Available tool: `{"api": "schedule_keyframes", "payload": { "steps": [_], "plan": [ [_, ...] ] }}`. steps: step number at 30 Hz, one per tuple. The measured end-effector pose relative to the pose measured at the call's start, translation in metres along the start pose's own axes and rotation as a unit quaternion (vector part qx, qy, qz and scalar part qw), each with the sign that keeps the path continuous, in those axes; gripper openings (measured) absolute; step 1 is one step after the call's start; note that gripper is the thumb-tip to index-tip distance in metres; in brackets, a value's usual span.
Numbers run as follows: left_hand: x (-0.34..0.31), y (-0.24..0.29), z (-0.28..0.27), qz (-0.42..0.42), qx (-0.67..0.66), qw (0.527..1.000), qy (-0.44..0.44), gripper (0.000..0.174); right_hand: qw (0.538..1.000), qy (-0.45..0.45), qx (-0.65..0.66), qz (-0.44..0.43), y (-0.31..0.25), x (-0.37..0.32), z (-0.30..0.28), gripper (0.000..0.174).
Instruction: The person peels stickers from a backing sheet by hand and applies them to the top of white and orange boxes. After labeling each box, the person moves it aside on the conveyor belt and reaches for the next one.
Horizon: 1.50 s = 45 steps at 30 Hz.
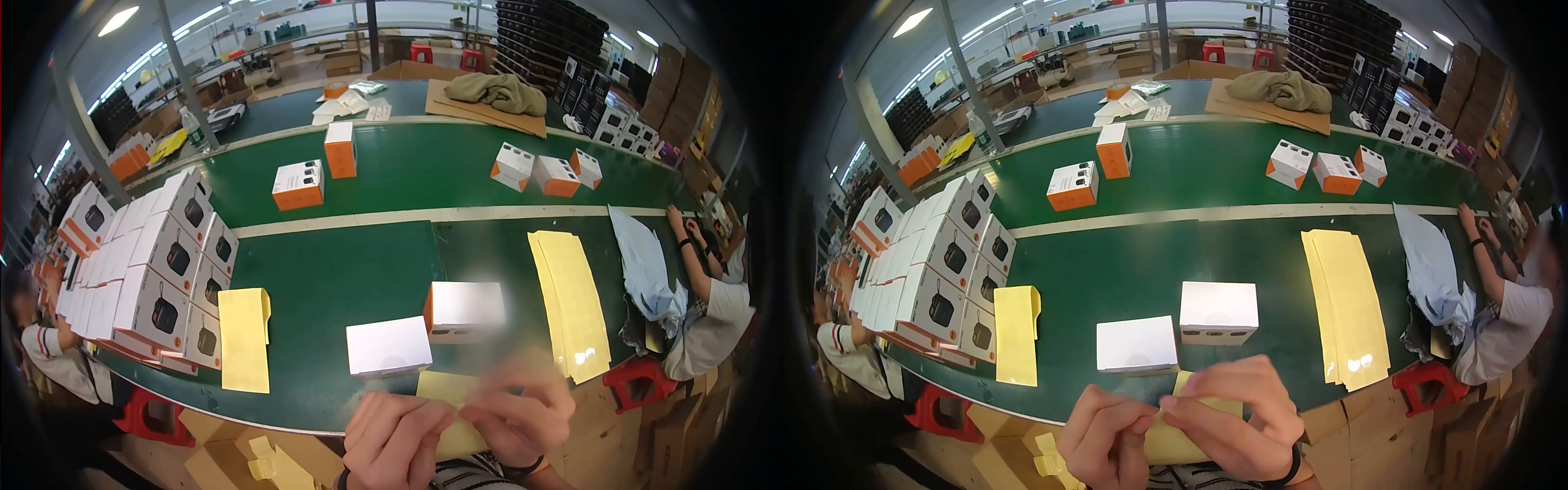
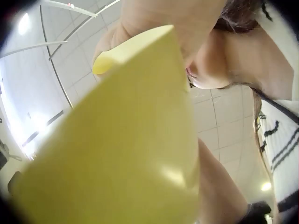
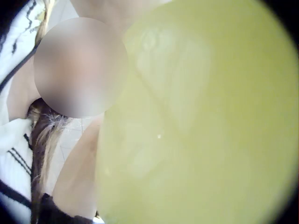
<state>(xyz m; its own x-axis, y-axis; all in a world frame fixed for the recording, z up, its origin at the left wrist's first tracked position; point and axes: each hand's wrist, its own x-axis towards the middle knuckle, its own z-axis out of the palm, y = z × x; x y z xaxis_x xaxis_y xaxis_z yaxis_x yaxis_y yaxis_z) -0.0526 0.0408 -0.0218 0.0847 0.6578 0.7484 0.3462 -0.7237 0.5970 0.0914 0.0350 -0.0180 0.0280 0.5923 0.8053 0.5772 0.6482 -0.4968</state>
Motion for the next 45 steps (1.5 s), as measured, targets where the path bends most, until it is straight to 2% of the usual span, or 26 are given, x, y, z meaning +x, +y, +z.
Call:
{"api": "schedule_keyframes", "payload": {
  "steps": [1, 3, 16, 18, 21, 25, 27, 29, 31, 32, 33, 34, 35, 36, 37, 38, 39, 40, 41, 42, 43, 44, 45],
  "plan": [
    [0.0, 0.001, -0.001, -0.017, -0.001, 1.0, -0.013, 0.008, 1.0, 0.0, -0.001, 0.002, 0.0, 0.0, -0.001, 0.02],
    [0.001, 0.001, -0.001, -0.02, -0.012, 1.0, -0.012, 0.007, 0.998, 0.003, -0.045, -0.032, 0.002, -0.001, -0.006, 0.034],
    [0.003, 0.003, -0.005, -0.081, -0.089, 0.993, -0.018, 0.001, 0.998, 0.007, -0.028, -0.057, 0.007, -0.006, -0.003, 0.029],
    [0.003, 0.004, -0.005, -0.079, -0.095, 0.992, -0.017, 0.001, 0.995, 0.015, -0.028, -0.095, 0.01, -0.008, -0.003, 0.031],
    [0.004, 0.004, -0.005, -0.074, -0.105, 0.992, -0.014, 0.001, 0.993, 0.019, -0.038, -0.108, 0.01, -0.009, -0.002, 0.031],
    [0.006, 0.01, -0.013, -0.083, -0.077, 0.993, -0.045, 0.003, 0.993, 0.018, -0.022, -0.11, 0.008, -0.006, -0.003, 0.029],
    [0.008, 0.005, -0.015, -0.09, -0.095, 0.99, -0.05, 0.003, 0.996, 0.001, -0.054, -0.067, 0.004, -0.002, -0.006, 0.029],
    [0.01, 0.003, -0.012, -0.095, -0.112, 0.988, -0.056, 0.004, 0.997, 0.016, -0.055, -0.061, 0.006, -0.005, -0.007, 0.029],
    [0.013, 0.005, -0.007, -0.2, -0.182, 0.963, 0.015, 0.01, 0.996, 0.033, -0.054, -0.059, 0.002, -0.003, -0.004, 0.029],
    [0.009, 0.003, -0.006, -0.198, -0.182, 0.963, 0.015, 0.01, 0.983, 0.044, 0.135, 0.12, -0.007, 0.002, -0.001, 0.028],
    [0.002, -0.001, -0.005, -0.205, -0.151, 0.966, 0.048, 0.016, 0.902, 0.052, 0.314, 0.291, -0.013, 0.005, 0.0, 0.026],
    [-0.002, -0.004, -0.004, -0.211, -0.12, 0.967, 0.082, 0.023, 0.868, 0.001, 0.367, 0.335, -0.012, 0.007, -0.004, 0.019],
    [-0.001, -0.008, -0.001, -0.21, -0.122, 0.967, 0.081, 0.023, 0.869, 0.002, 0.366, 0.334, -0.008, 0.002, -0.006, 0.019],
    [0.003, -0.011, 0.001, -0.11, -0.012, 0.99, 0.092, 0.022, 0.863, -0.036, 0.389, 0.321, -0.002, -0.005, -0.005, 0.018],
    [0.004, -0.013, 0.002, -0.008, 0.1, 0.99, 0.102, 0.021, 0.854, -0.076, 0.411, 0.308, 0.001, -0.009, -0.004, 0.018],
    [0.005, -0.006, -0.003, -0.009, 0.101, 0.99, 0.103, 0.021, 0.874, -0.08, 0.385, 0.284, -0.004, -0.007, -0.005, 0.018],
    [0.008, 0.006, -0.012, 0.051, 0.229, 0.97, 0.065, 0.02, 0.873, -0.082, 0.386, 0.286, -0.006, -0.007, -0.003, 0.018],
    [0.009, 0.013, -0.018, 0.11, 0.351, 0.929, 0.025, 0.019, 0.893, -0.072, 0.351, 0.273, -0.008, -0.008, -0.002, 0.018],
    [0.007, 0.011, -0.013, 0.109, 0.352, 0.929, 0.024, 0.019, 0.91, -0.061, 0.315, 0.26, -0.009, -0.009, -0.002, 0.017],
    [0.009, 0.008, -0.004, 0.12, 0.249, 0.959, 0.063, 0.019, 0.909, -0.062, 0.316, 0.263, -0.009, -0.009, -0.003, 0.017],
    [0.011, 0.007, 0.0, 0.129, 0.142, 0.976, 0.102, 0.02, 0.932, -0.084, 0.274, 0.223, -0.007, -0.009, -0.006, 0.019],
    [0.011, 0.008, -0.018, 0.167, 0.209, 0.963, 0.03, 0.029, 0.95, -0.106, 0.231, 0.182, -0.007, -0.009, -0.006, 0.02],
    [0.011, 0.012, -0.02, 0.163, 0.209, 0.964, 0.027, 0.029, 0.949, -0.107, 0.232, 0.186, -0.008, -0.011, -0.005, 0.02]
  ]
}}
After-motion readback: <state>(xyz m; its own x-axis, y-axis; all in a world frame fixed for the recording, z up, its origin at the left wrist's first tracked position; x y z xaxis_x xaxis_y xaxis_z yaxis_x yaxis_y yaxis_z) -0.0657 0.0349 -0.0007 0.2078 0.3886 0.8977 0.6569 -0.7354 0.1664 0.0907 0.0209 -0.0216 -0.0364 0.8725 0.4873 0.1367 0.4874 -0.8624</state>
